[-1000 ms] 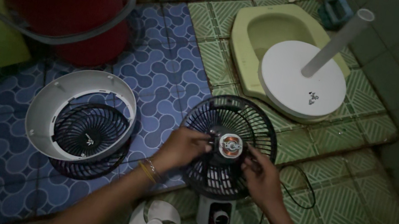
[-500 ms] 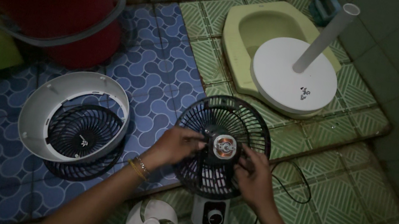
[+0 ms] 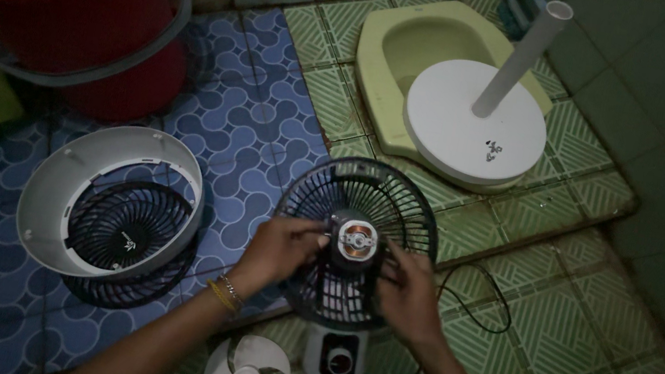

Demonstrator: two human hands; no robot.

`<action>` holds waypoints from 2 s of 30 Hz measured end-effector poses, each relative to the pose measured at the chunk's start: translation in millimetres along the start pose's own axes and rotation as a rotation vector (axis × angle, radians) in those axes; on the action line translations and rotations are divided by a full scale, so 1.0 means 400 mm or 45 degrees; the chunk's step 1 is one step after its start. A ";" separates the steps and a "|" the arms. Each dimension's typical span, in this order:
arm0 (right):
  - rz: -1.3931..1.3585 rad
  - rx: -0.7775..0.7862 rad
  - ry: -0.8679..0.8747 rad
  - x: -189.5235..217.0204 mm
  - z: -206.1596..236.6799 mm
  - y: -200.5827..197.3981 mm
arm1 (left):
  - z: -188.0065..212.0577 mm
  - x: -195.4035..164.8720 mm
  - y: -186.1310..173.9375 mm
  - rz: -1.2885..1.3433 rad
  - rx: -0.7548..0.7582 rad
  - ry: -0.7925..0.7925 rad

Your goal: The person works on a small electric fan placed on a tiled floor, first manipulating the motor hub and rear cover by hand, then using a screwdriver to loosen and remove screws from the fan's motor housing. They handle small removed parts and continue unscrewing the housing as the clip ends.

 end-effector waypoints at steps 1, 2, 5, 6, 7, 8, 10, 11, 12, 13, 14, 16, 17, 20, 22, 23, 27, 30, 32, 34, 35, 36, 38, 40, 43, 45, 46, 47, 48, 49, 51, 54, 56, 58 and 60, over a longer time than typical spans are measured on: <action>0.010 0.015 -0.048 0.008 0.001 0.002 | 0.001 0.008 0.003 0.039 -0.016 -0.046; 0.019 0.029 -0.093 0.024 0.003 0.006 | 0.003 0.015 0.006 0.076 -0.028 -0.094; 0.034 0.004 0.034 0.006 -0.004 0.024 | -0.002 0.028 0.001 0.309 -0.124 -0.103; 0.035 -0.015 0.123 -0.001 -0.004 0.025 | 0.002 0.017 -0.004 0.254 -0.170 -0.028; -0.011 -0.023 0.112 0.003 -0.006 0.025 | 0.007 0.005 -0.005 0.199 -0.213 0.044; -0.056 -0.029 0.101 0.004 0.001 0.016 | 0.025 -0.018 -0.001 0.145 -0.257 0.116; -0.129 -0.031 0.123 0.022 0.036 -0.034 | 0.067 -0.056 0.036 0.049 -0.258 0.040; -0.164 -0.025 0.156 0.028 0.044 -0.052 | 0.080 -0.076 0.053 -0.003 -0.258 0.004; -0.199 -0.017 0.188 0.039 0.053 -0.065 | 0.098 -0.115 0.062 -0.060 -0.307 0.138; -0.183 -0.014 0.204 0.049 0.061 -0.072 | 0.116 -0.149 0.072 -0.120 -0.350 0.271; -0.166 -0.011 0.218 0.053 0.062 -0.070 | 0.128 -0.175 0.079 -0.180 -0.394 0.405; -0.138 -0.006 0.128 0.062 0.047 -0.041 | 0.126 -0.177 0.089 -0.266 -0.415 0.375; -0.128 -0.004 0.024 0.066 0.032 -0.017 | 0.118 -0.170 0.091 -0.309 -0.427 0.361; -0.129 0.055 -0.030 0.049 -0.010 0.046 | 0.067 -0.119 0.096 -0.332 -0.409 0.212; -0.127 0.090 0.030 0.041 -0.017 0.062 | 0.049 -0.085 0.105 -0.333 -0.398 0.058; -0.119 0.097 0.064 0.049 -0.017 0.064 | 0.047 -0.075 0.108 -0.334 -0.391 -0.020; -0.377 0.187 0.395 0.060 -0.019 0.070 | 0.036 -0.076 0.119 -0.320 -0.500 0.022; -0.435 0.197 0.386 0.085 -0.025 0.081 | 0.031 -0.061 0.116 -0.264 -0.497 -0.032; -0.408 0.226 0.395 0.094 -0.026 0.084 | 0.029 -0.058 0.116 -0.259 -0.488 -0.035; -0.374 0.243 0.409 0.100 -0.024 0.100 | 0.034 -0.047 0.103 -0.252 -0.503 -0.018; -0.354 0.250 0.418 0.106 -0.022 0.097 | 0.037 -0.051 0.104 -0.249 -0.512 -0.012; -0.335 0.259 0.426 0.112 -0.017 0.094 | 0.042 -0.051 0.105 -0.233 -0.517 -0.010; -0.296 0.280 0.515 0.127 -0.009 0.092 | 0.050 -0.061 0.102 -0.199 -0.527 -0.004; -0.319 0.323 0.509 0.159 -0.007 0.090 | 0.057 -0.085 0.098 -0.205 -0.557 0.044; -0.396 0.386 0.442 0.197 -0.009 0.104 | 0.064 -0.098 0.086 -0.195 -0.555 0.074; -0.369 0.389 0.510 0.204 -0.003 0.089 | 0.069 -0.106 0.087 -0.188 -0.529 0.046; -0.370 0.379 0.548 0.205 0.003 0.077 | 0.073 -0.108 0.087 -0.188 -0.512 0.015; -0.372 0.370 0.587 0.206 0.010 0.059 | 0.075 -0.114 0.090 -0.187 -0.495 -0.016; -0.374 0.357 0.625 0.191 0.010 0.061 | 0.073 -0.106 0.087 -0.189 -0.498 -0.004; -0.422 0.383 0.546 0.195 0.007 0.059 | 0.071 -0.109 0.084 -0.191 -0.501 0.008; -0.516 0.431 0.386 0.199 0.012 0.061 | 0.068 -0.106 0.081 -0.197 -0.499 0.018; -0.621 0.546 0.309 0.208 0.017 0.051 | 0.054 -0.114 0.080 -0.205 -0.503 0.020; -0.582 0.528 0.305 0.218 0.025 0.035 | 0.057 -0.117 0.077 -0.206 -0.519 0.033; -0.580 0.490 0.313 0.235 0.024 0.012 | 0.060 -0.119 0.080 -0.195 -0.518 0.018; -0.619 0.424 0.337 0.255 0.023 -0.007 | 0.066 -0.120 0.082 -0.178 -0.515 0.017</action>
Point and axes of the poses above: each hand's wrist, its own z-axis away from the middle knuckle, its own y-axis out of the palm, x = y × z, the point moved 5 cm from there along -z, towards the middle knuckle, and after that the axes turned 1 degree about z, right-handed, at the moved point
